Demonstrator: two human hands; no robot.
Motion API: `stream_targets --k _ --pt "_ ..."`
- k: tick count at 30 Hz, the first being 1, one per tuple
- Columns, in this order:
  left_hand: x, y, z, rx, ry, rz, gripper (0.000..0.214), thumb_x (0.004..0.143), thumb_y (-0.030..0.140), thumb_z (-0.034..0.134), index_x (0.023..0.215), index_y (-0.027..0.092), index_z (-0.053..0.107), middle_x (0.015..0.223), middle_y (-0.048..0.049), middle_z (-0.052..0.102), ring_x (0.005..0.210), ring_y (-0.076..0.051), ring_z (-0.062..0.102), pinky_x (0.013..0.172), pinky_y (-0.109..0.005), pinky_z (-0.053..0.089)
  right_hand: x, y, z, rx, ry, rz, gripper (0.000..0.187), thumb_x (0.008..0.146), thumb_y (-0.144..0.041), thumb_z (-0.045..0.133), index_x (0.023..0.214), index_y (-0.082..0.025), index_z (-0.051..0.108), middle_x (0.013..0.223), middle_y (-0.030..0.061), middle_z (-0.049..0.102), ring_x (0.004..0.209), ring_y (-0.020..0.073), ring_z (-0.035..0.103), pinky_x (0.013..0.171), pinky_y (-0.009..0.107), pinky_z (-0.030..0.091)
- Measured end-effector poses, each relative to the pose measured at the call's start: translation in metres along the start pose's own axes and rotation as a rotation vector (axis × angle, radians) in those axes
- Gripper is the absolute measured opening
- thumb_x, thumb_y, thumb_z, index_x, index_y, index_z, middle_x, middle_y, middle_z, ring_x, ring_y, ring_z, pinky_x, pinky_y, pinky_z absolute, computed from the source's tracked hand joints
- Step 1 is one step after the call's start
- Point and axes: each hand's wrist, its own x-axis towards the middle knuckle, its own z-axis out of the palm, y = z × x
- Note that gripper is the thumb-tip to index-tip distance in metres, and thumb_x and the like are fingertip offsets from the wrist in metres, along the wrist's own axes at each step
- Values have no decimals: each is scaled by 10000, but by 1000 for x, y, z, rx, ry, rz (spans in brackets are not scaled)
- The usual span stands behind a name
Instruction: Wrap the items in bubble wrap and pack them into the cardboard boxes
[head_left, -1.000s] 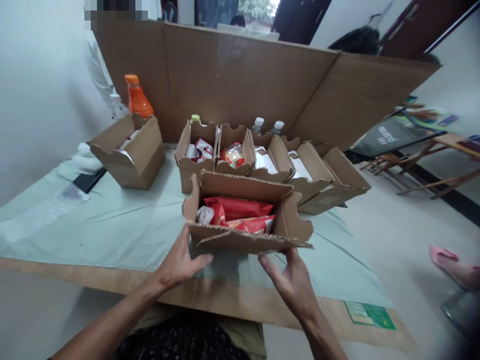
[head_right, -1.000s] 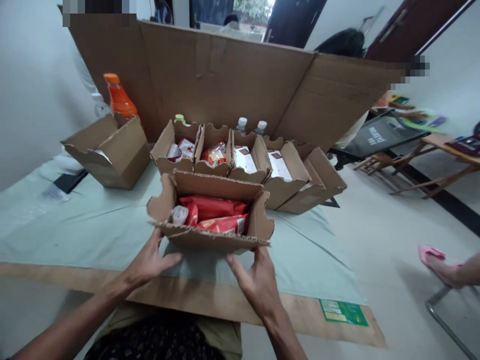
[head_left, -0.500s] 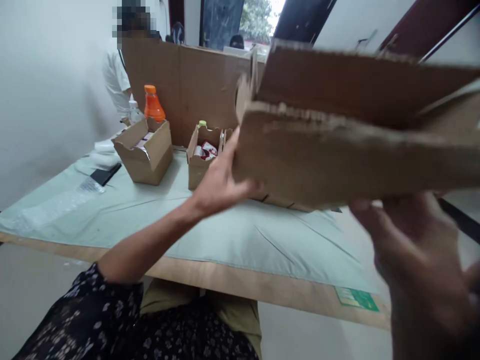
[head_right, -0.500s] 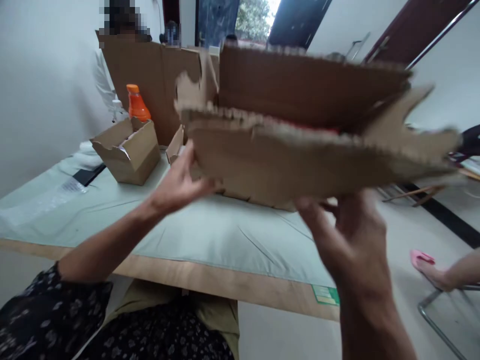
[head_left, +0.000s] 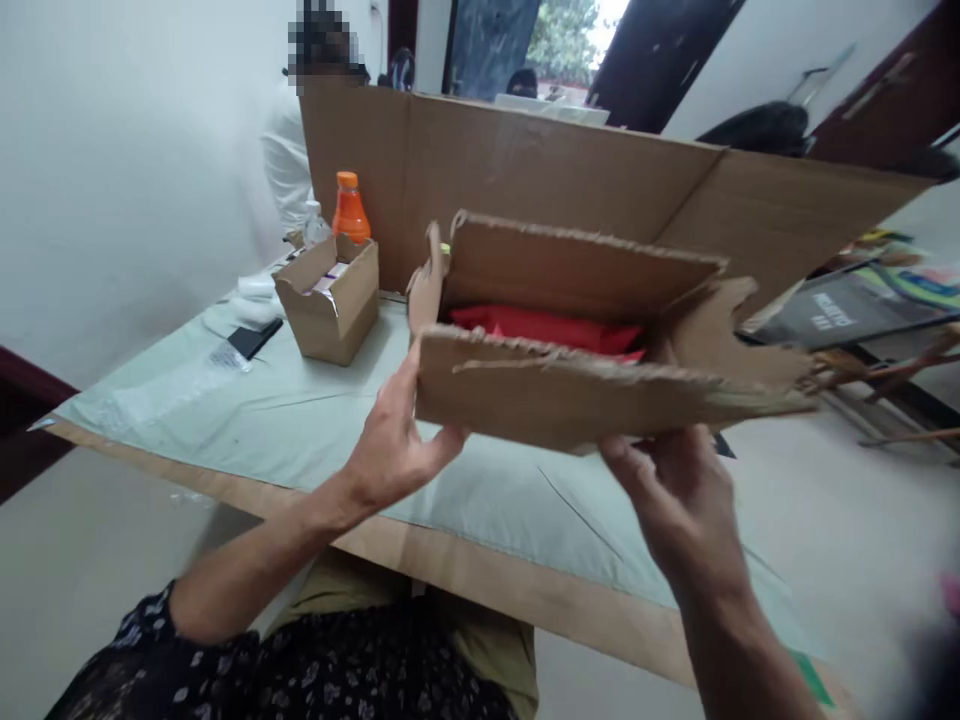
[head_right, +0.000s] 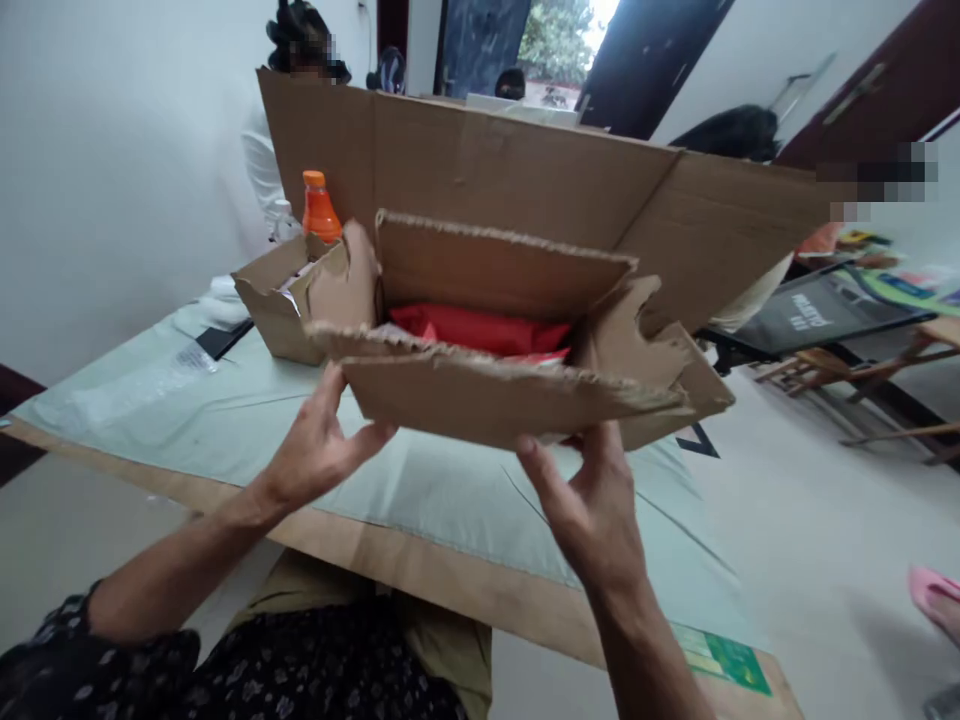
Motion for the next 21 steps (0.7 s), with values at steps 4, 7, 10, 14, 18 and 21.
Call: stream_targets --k 4,7,10,14,18,21 --pt "-73 -33 -10 50 125 -313 572 857 354 707 1368 186 513 1317 -141 650 1254 -325 614 1097 -518 480 -17 -2 49 95 -205 69 416 871 -521 687 1147 -221 606 1042 93 708 902 252 657 791 415 560" --pt "-105 -59 -29 55 222 -490 576 880 379 690 1393 196 503 1352 -139 619 1325 -332 562 1164 -537 410 -10 -4 106 176 -370 71 486 850 -473 672 1242 -198 589 1201 135 698 1056 296 649 927 484 537" --pt "-115 -78 -41 30 323 -567 614 883 382 701 1430 216 477 1330 -138 617 1305 -323 569 1151 -534 425 6 -2 161 244 -471 90 616 822 -443 658 1367 -186 531 1338 163 654 1180 338 615 1018 543 494" --pt "-121 -89 -42 35 387 -584 695 886 366 697 1502 241 401 1372 -148 578 1264 -320 590 1136 -557 442 25 1 215 303 -509 62 818 811 -367 641 1538 -131 353 1540 202 502 1381 347 510 1153 538 416" --pt "-133 -93 -27 87 374 -573 789 905 337 666 1590 278 279 1548 -157 431 1459 -353 434 1209 -579 359 32 -2 253 245 -425 16 827 883 -280 540 1605 -75 195 1658 223 320 1546 302 310 1277 507 257" --pt "-138 -98 -15 99 378 -561 854 903 327 663 1623 294 206 1643 -151 319 1537 -370 320 1220 -586 351 28 -8 272 210 -392 -29 737 951 -279 439 1617 -91 186 1694 206 244 1588 279 208 1293 521 211"
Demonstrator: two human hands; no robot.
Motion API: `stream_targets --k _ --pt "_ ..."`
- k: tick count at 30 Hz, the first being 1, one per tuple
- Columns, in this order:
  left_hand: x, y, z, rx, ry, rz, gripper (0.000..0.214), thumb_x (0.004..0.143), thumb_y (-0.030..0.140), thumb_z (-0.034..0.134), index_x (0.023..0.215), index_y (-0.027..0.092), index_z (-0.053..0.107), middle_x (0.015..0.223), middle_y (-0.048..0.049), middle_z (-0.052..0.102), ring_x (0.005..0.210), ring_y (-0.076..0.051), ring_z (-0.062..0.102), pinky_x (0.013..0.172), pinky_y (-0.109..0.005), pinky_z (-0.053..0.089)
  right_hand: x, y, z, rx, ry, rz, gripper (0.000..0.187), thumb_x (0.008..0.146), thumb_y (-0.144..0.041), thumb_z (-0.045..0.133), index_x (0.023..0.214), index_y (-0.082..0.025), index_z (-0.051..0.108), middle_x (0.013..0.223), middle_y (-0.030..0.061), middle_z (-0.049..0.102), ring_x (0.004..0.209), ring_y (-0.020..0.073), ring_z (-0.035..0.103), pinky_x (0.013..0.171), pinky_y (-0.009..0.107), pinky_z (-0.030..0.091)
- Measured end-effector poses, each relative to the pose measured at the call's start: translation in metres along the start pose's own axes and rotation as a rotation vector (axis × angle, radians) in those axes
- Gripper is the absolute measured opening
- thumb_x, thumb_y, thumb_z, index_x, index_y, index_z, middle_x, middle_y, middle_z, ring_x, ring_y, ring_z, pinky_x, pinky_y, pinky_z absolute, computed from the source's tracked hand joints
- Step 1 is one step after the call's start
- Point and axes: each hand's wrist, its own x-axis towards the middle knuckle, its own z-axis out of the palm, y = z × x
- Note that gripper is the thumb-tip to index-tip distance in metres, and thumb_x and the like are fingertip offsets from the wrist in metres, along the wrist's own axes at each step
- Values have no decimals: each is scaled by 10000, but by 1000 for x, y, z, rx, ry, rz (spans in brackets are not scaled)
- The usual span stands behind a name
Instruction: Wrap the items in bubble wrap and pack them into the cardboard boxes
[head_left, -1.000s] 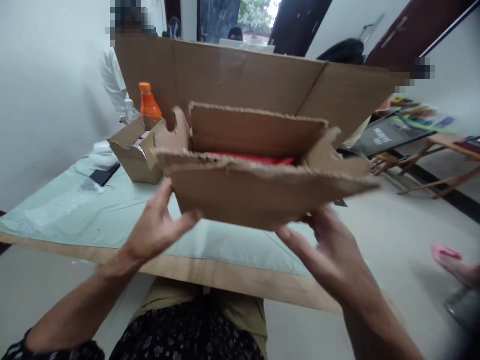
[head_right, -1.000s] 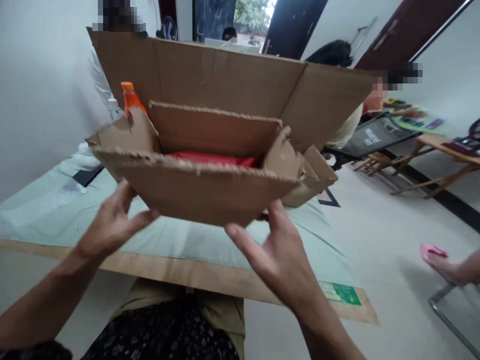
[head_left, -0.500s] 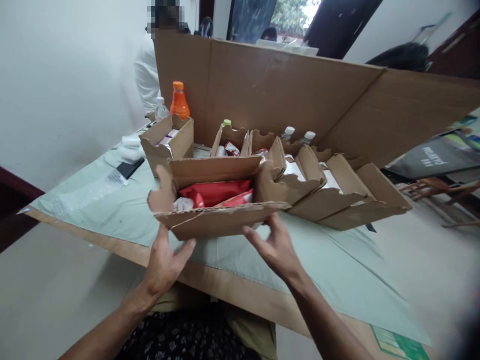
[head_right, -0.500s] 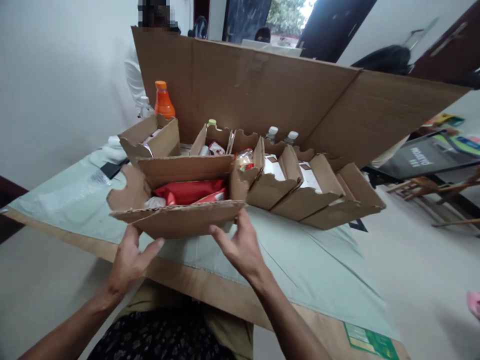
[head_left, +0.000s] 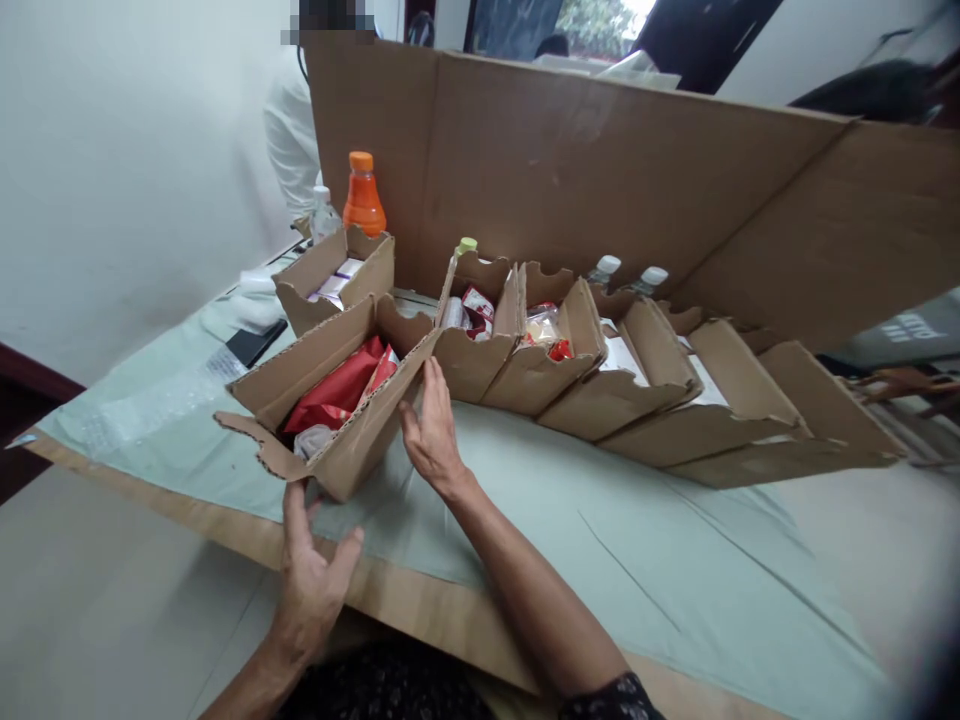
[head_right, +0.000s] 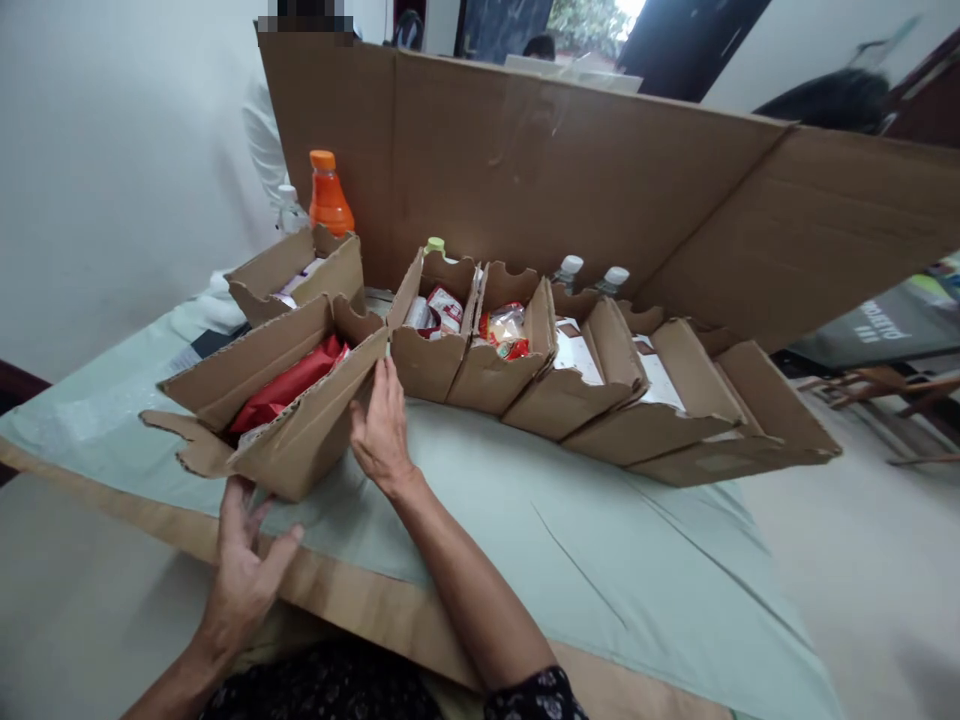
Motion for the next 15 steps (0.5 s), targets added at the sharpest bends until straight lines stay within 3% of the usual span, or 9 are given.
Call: stream_targets --k 5,9,12,15 --pt "4 -7 10 38 -24 63 856 897 305 672 1625 298 222 1661 -143 305 1532 -373 326 1218 -604 355 -9 1 27 25 51 -75 612 1001 -301 343 1599 -189 281 1666 140 338 1567 235 269 1269 502 261" --pt "18 -6 14 84 -73 99 841 891 274 673 1620 287 255 1669 -144 296 1547 -376 297 1243 -626 289 -19 21 43 127 131 70 530 986 -357 379 1481 -175 433 1567 187 461 1476 281 408 1198 528 343" --pt "43 -3 28 33 -156 114 884 886 287 672 1633 264 201 1690 -161 257 1563 -373 265 1246 -618 284 -20 41 45 250 210 206 459 946 -372 422 1343 -166 528 1409 187 585 1317 275 544 1124 481 425" --pt "80 1 56 -88 -248 108 967 882 375 684 1645 232 106 1706 -194 198 1569 -371 256 1227 -588 334 -15 55 40 299 246 268 369 909 -368 447 1189 -180 594 1249 157 662 1166 257 615 1052 438 480"
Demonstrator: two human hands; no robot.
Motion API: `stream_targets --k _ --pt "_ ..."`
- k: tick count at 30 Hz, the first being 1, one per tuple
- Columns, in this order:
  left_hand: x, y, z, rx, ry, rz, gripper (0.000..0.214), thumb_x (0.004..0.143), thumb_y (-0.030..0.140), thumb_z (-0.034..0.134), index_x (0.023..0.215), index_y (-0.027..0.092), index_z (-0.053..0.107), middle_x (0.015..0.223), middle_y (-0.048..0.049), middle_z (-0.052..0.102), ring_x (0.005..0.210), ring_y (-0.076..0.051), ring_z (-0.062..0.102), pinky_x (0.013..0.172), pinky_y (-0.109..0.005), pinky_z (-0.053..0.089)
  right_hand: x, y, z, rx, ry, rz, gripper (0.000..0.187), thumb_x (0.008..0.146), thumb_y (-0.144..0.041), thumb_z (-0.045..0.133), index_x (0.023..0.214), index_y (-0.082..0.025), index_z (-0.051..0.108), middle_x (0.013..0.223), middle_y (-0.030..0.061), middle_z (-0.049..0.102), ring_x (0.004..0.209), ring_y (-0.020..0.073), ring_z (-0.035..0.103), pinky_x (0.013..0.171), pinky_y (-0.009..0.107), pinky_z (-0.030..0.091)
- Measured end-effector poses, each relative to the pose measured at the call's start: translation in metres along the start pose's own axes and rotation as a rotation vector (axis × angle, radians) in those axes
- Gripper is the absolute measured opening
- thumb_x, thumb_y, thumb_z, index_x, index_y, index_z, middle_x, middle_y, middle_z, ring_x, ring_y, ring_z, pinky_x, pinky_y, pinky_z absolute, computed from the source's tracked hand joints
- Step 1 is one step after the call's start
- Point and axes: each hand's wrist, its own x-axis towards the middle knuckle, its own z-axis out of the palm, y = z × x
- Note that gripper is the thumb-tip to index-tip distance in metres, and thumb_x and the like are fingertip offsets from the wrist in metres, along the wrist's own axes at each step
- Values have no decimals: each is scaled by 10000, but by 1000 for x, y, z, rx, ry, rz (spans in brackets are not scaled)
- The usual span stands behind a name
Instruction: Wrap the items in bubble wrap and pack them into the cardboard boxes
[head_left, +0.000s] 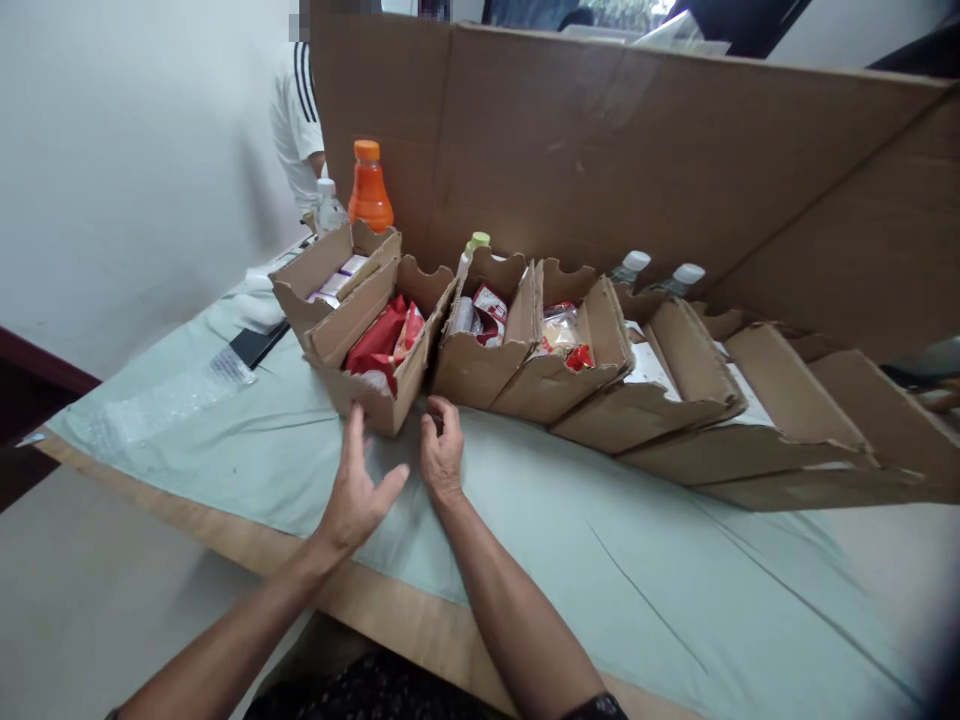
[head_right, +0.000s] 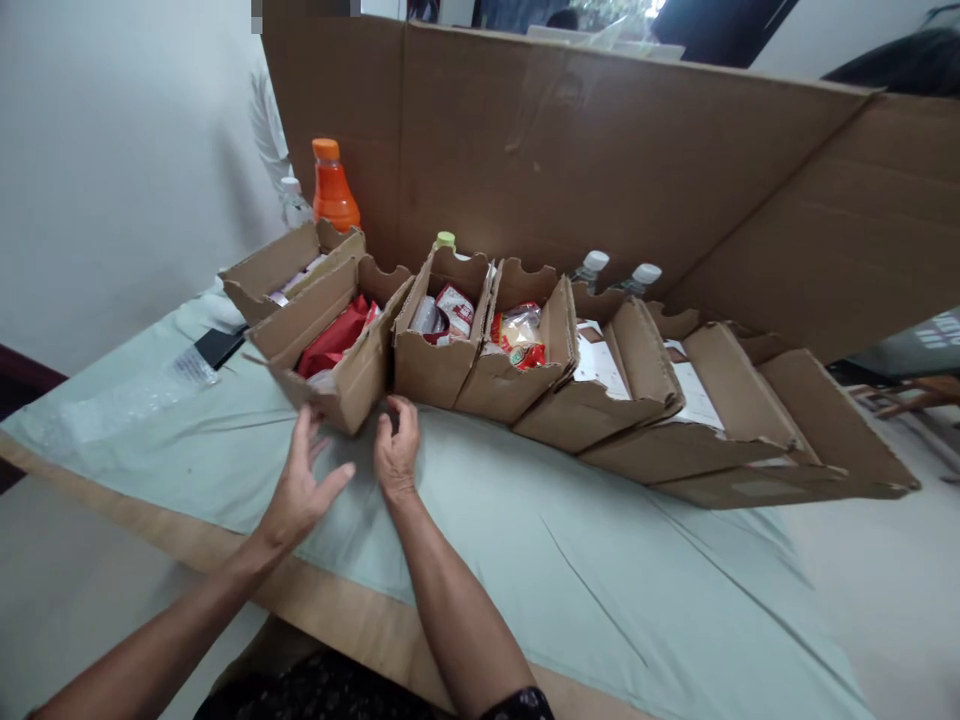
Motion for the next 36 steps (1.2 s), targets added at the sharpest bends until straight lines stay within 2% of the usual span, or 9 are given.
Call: stream_targets --k 6,13,16,20,22,25,29,33,36 --pt "64 -7 25 -71 -181 4 893 925 536 597 1628 189 168 1691 -244 222 1502 -382 400 1192 -575 381 6 6 -4 73 -5 49 325 881 -386 491 1085 -180 638 1099 124 718 1009 241 671 951 399 528" --pt "117 7 -59 534 318 350 739 849 366 670 1517 189 411 1662 -187 305 1559 -358 268 1280 -551 202 5 13 4 135 -13 102 288 859 -375 511 1001 -197 686 933 60 745 864 208 689 839 346 541" --pt "158 22 -85 674 356 371 669 785 352 732 1409 212 537 1688 -159 261 1570 -387 217 1284 -551 181 6 16 6 148 -13 108 285 851 -375 517 989 -204 699 922 51 751 860 207 692 827 338 541" --pt "188 40 -78 706 316 307 303 763 300 755 1045 220 678 1636 -138 395 1569 -398 211 1254 -599 194 7 17 6 139 -13 98 289 835 -371 511 962 -201 706 911 59 754 853 215 690 825 346 538" --pt "188 44 -69 703 346 271 98 790 259 715 848 211 653 1540 -143 527 1556 -393 250 1240 -623 172 8 17 6 127 -21 86 283 831 -369 513 950 -204 710 919 61 756 861 218 687 836 349 535" --pt "171 45 -68 711 392 283 156 850 247 635 704 211 596 1209 -135 734 1467 -374 419 1231 -641 116 9 16 5 108 -46 65 266 816 -357 526 921 -208 720 930 62 762 874 222 683 864 355 531" --pt "133 48 -88 791 393 389 195 881 286 612 699 216 617 913 -95 746 1165 -336 641 1222 -658 138 10 10 1 103 -85 47 258 783 -337 525 874 -208 729 892 54 768 842 220 682 838 350 538" --pt "90 68 -94 914 256 603 202 904 271 613 713 215 649 820 -74 733 960 -304 663 1192 -685 223 4 0 -17 111 -124 29 246 762 -339 546 839 -214 743 834 35 766 793 214 679 785 339 541" --pt "57 97 -64 1010 110 711 214 913 225 611 707 199 662 723 -65 711 851 -279 656 1154 -692 305 -4 -9 -41 105 -140 12 251 766 -350 569 852 -207 756 866 53 774 824 232 692 809 365 541"
